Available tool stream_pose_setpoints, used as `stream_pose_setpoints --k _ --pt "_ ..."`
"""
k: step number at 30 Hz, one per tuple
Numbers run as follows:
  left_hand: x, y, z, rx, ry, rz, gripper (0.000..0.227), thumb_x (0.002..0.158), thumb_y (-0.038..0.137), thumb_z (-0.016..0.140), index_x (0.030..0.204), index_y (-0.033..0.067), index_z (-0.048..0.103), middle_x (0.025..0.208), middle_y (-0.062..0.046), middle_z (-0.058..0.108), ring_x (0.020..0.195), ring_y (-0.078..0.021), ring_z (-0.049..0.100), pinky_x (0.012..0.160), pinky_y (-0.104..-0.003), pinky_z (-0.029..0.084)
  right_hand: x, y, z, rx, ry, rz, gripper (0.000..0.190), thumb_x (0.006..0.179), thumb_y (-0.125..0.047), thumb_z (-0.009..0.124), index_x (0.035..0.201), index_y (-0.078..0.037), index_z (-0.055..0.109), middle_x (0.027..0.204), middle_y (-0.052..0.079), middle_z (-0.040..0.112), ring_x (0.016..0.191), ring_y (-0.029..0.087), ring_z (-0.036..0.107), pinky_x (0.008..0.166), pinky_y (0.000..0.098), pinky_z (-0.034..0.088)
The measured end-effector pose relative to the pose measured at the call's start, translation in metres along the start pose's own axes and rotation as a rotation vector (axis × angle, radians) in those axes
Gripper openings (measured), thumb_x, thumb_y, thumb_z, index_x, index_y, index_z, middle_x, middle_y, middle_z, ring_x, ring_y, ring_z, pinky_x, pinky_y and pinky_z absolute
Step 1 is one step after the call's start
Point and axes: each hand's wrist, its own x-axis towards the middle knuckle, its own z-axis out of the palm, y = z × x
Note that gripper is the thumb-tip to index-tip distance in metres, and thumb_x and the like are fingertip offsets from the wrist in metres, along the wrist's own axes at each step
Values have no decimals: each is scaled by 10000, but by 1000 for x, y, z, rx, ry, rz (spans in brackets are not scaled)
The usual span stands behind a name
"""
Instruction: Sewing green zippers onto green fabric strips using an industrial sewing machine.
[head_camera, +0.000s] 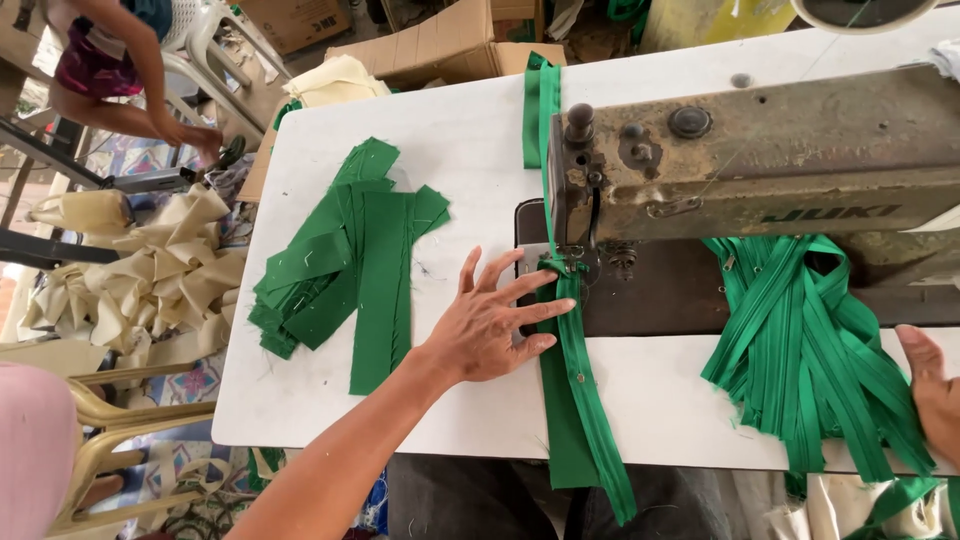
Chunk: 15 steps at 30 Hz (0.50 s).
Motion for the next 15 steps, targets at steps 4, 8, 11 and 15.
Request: stream_pose_setpoints --k 4,8,11,15 --pt "3 -3 0 2 13 7 453 1033 519 494 1475 427 522 1560 -15 504 1555 -355 217 1232 -655 -14 30 17 -86 478 -174 60 680 1113 -664 264 1489 -314 709 496 -93 234 495 64 171 591 237 203" --pt "7 -3 -2 -19 -16 -8 452 1023 530 488 1454 412 558 1541 -25 511 1543 -360 211 1218 -659 -16 72 64 -134 1716 -564 531 395 1118 -487 268 1092 -106 167 1019 150 239 973 306 203 891 484 197" --pt "10 -6 -3 -23 -18 -10 453 1020 530 494 1453 413 558 1540 -29 510 1544 -371 204 1215 -664 -21 55 54 -100 1798 -611 488 713 1094 -531 153 1652 -101 266 1013 138 235 961 271 178 825 437 152" --pt "17 -12 -11 -42 -83 -23 470 1026 560 419 1457 424 547 1538 -40 496 1545 -393 179 1211 -669 -50 37 55 -138 1360 -518 411 390 1143 -465 404 1248 -100 315 499 16 156 406 185 150 409 440 195"
